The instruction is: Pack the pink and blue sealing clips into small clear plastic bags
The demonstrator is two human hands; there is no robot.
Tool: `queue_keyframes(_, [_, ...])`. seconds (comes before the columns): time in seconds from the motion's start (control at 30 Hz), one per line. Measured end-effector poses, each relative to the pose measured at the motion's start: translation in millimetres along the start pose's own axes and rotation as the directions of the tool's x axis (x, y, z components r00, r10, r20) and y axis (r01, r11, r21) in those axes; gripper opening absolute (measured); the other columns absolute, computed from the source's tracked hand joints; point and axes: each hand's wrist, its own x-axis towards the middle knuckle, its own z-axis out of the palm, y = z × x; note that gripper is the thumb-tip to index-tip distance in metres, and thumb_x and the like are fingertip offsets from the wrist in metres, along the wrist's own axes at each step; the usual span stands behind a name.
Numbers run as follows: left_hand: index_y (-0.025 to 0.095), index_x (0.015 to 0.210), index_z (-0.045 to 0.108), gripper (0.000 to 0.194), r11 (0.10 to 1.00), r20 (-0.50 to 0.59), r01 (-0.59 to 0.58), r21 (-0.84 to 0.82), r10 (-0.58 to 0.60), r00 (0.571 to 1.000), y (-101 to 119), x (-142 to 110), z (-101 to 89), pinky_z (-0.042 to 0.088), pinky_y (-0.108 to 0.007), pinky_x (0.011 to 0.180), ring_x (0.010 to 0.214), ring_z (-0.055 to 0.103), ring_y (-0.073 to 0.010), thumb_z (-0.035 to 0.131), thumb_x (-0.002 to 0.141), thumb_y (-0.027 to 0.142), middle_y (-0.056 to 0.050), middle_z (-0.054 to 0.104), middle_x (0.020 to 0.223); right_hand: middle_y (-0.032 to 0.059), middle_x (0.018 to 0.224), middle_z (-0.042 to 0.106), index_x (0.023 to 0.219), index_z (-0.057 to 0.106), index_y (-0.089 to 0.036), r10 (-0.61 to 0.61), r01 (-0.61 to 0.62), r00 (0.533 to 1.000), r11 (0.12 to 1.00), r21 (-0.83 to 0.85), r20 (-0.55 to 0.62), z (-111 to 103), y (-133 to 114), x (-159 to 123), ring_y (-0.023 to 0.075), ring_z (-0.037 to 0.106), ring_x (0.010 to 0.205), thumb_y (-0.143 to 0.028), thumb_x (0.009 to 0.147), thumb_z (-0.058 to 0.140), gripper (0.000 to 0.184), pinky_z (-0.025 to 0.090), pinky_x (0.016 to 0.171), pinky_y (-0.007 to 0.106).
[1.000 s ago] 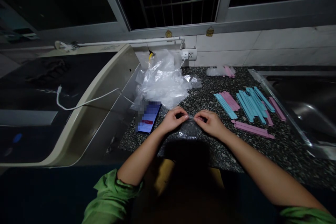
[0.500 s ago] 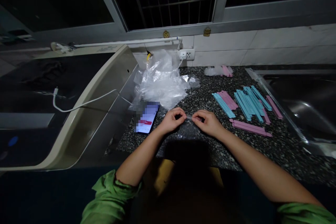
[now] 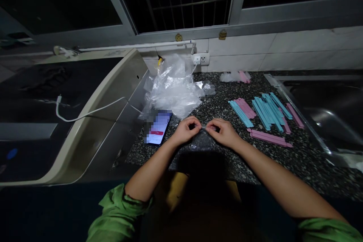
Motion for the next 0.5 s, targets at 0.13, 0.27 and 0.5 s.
queue_keyframes(0.13, [0.015, 0.063, 0.057, 0.011, 1.0, -0.029, 0.012, -0.021, -0.013, 1.0, 0.6, -0.1, -2.8, 0.042, -0.026, 0.068, 0.068, 0.053, -0.012, 0.056, 0.073, 0.019, -0.002, 0.059, 0.069, 0.0023, 0.063, 0.059, 0.07, 0.059, -0.02, 0.015, -0.015, 0.999, 1.0, 0.002, -0.031, -2.3, -0.7, -0.3, 0.0147, 0.054, 0.061, -0.031, 0.08, 0.051, 0.017, 0.044, 0.058, 0.027])
queue_keyframes(0.27, [0.015, 0.063, 0.057, 0.011, 1.0, -0.028, 0.008, -0.028, -0.009, 1.0, 1.3, -0.3, -3.8, 0.042, -0.025, 0.067, 0.068, 0.052, -0.0119, 0.056, 0.073, 0.02, -0.002, 0.058, 0.068, 0.0022, 0.063, 0.059, 0.068, 0.057, -0.02, -0.006, 0.006, 0.999, 1.0, -0.002, -0.033, -2.9, -0.9, 0.0, 0.0146, 0.054, 0.061, -0.029, 0.08, 0.051, 0.016, 0.043, 0.058, 0.027])
queue_keyframes(0.5, [0.015, 0.063, 0.057, 0.009, 1.0, -0.018, 0.017, -0.025, -0.017, 1.0, 1.0, 0.0, -2.5, 0.041, -0.025, 0.065, 0.067, 0.052, -0.0115, 0.057, 0.072, 0.019, -0.001, 0.057, 0.068, 0.0022, 0.061, 0.058, 0.066, 0.056, -0.02, -0.034, 0.033, 0.999, 0.999, -0.027, -0.034, -2.7, -1.1, 0.3, 0.0147, 0.054, 0.061, -0.028, 0.08, 0.05, 0.017, 0.042, 0.058, 0.027])
